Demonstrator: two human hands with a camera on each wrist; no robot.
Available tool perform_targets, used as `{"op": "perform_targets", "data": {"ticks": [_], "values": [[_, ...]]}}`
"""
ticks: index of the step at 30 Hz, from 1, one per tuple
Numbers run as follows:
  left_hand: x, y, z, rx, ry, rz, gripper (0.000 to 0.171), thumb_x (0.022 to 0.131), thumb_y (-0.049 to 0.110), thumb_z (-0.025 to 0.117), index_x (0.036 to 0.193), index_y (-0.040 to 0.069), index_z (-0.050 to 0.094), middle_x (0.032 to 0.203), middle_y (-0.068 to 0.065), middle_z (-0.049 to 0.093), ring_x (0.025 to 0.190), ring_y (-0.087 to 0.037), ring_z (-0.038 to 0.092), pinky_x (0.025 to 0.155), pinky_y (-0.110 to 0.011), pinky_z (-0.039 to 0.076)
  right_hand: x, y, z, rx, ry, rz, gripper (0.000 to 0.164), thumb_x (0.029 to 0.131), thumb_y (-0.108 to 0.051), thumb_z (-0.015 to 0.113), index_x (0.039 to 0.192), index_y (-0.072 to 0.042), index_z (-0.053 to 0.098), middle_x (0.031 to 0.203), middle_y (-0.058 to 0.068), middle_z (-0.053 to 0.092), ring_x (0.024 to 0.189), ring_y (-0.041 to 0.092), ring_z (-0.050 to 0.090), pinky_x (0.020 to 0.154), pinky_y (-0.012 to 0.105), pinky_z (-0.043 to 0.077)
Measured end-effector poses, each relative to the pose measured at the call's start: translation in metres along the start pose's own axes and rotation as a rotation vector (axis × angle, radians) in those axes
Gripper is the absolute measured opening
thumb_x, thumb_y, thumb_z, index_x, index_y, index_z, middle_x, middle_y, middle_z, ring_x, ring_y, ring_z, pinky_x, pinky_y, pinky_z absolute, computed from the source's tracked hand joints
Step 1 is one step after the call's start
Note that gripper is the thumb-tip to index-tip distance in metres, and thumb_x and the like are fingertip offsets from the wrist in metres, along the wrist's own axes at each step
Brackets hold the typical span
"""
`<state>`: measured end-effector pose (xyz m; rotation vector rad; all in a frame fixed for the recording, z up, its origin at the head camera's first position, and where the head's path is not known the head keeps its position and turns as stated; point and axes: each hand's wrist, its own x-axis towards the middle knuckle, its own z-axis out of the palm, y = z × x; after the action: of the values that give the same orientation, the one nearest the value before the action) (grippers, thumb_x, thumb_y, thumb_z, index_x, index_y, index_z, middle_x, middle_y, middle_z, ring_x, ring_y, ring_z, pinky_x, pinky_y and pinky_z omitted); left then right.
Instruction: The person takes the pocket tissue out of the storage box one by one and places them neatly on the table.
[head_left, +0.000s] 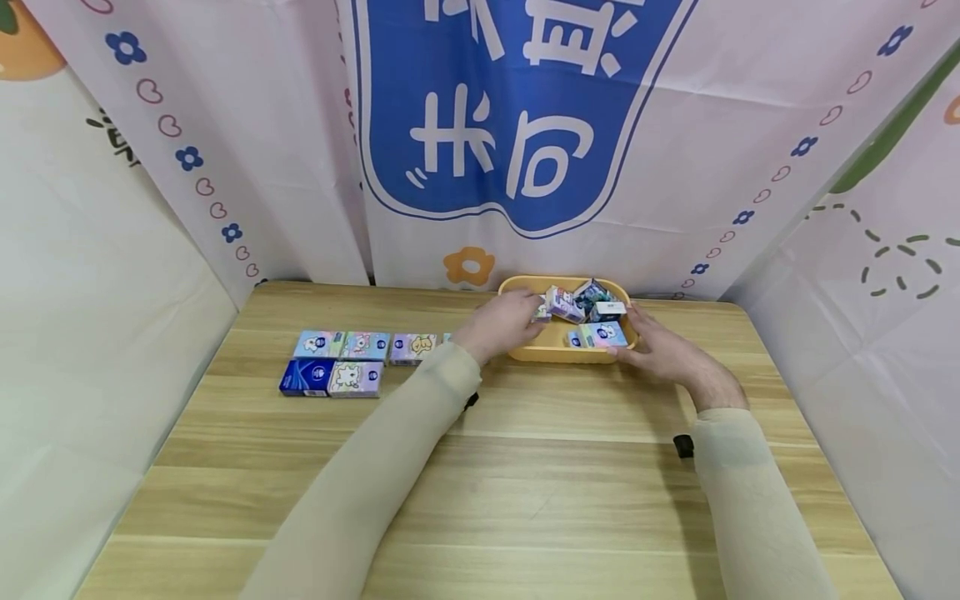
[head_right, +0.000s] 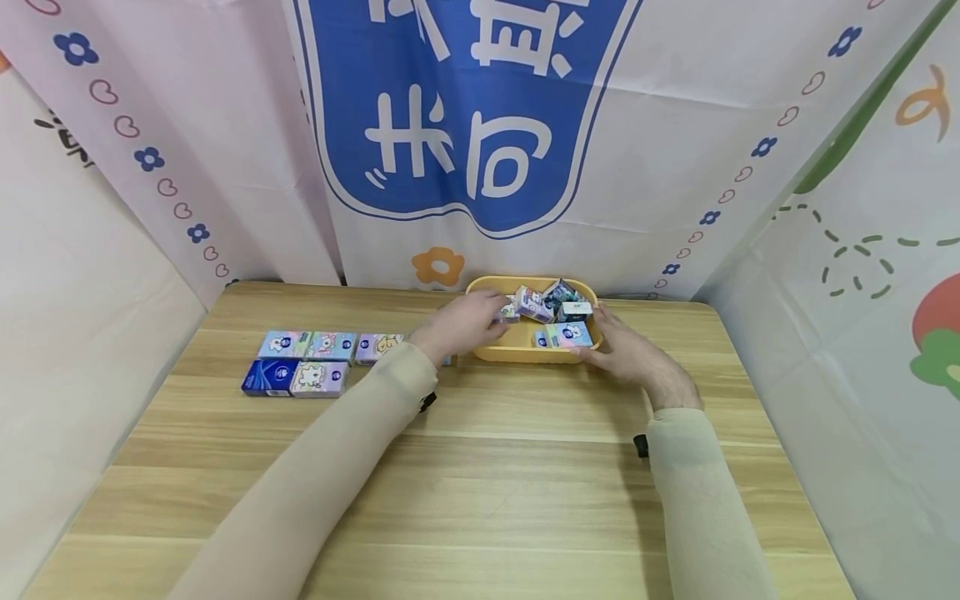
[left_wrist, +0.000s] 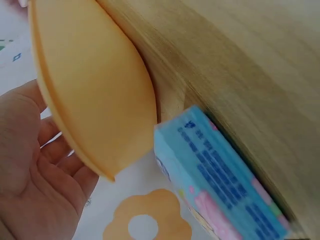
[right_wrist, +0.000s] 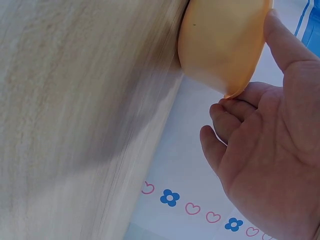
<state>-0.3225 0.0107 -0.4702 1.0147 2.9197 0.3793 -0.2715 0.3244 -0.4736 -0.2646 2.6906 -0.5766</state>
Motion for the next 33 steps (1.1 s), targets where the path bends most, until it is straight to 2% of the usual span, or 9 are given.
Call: {"op": "perform_targets", "data": {"ticks": [6, 11, 21, 26, 33], "values": [[0.015, 0.004, 0.003, 0.05, -0.05, -0.083, 0.045, 0.106, 0.036, 0.063, 0.142, 0.01, 0.062, 0.132, -0.004, 0.068, 0.119, -0.018, 0.066, 0.106, -0.034, 0.059, 0.0, 0.001, 0.0, -0.004, 0.009, -0.02, 0.111, 0.097, -0.077, 0.05, 0.169, -0.012, -0.003, 0.179, 0.013, -0.01, 0.165, 0.046, 0.001, 0.134, 0.065, 0.006], [0.023, 0.006, 0.005, 0.122, -0.081, -0.119, 0.043, 0.105, 0.039, 0.064, 0.139, 0.013, 0.064, 0.131, -0.001, 0.069, 0.12, -0.017, 0.067, 0.107, -0.035, 0.059, 0.0, 0.001, 0.0, 0.003, 0.017, -0.024, 0.112, 0.097, -0.077, 0.051, 0.169, -0.011, -0.002, 0.179, 0.011, -0.011, 0.165, 0.045, 0.001, 0.135, 0.065, 0.006], [0.027, 0.009, 0.005, 0.232, -0.094, -0.103, 0.043, 0.097, 0.037, 0.076, 0.13, 0.01, 0.068, 0.123, -0.005, 0.073, 0.113, -0.021, 0.07, 0.102, -0.035, 0.061, -0.001, 0.001, 0.0, -0.006, 0.024, -0.03, 0.113, 0.096, -0.078, 0.05, 0.169, -0.01, -0.002, 0.179, 0.012, -0.01, 0.165, 0.045, 0.002, 0.134, 0.065, 0.007], [0.026, 0.01, 0.005, 0.249, -0.102, -0.094, 0.041, 0.092, 0.037, 0.083, 0.122, 0.011, 0.07, 0.117, -0.004, 0.073, 0.108, -0.019, 0.07, 0.098, -0.033, 0.062, -0.001, 0.001, -0.001, -0.004, 0.016, -0.022, 0.114, 0.095, -0.081, 0.049, 0.17, -0.012, -0.002, 0.179, 0.013, -0.009, 0.165, 0.046, 0.002, 0.134, 0.065, 0.007], [0.027, 0.012, 0.007, 0.273, -0.137, -0.096, 0.054, 0.089, 0.04, 0.085, 0.132, 0.014, 0.065, 0.122, -0.004, 0.073, 0.11, -0.019, 0.07, 0.095, -0.033, 0.064, -0.001, 0.001, -0.001, 0.0, 0.007, 0.001, 0.111, 0.095, -0.081, 0.048, 0.17, -0.015, -0.002, 0.179, 0.015, -0.009, 0.165, 0.046, 0.0, 0.134, 0.067, 0.006]]}}
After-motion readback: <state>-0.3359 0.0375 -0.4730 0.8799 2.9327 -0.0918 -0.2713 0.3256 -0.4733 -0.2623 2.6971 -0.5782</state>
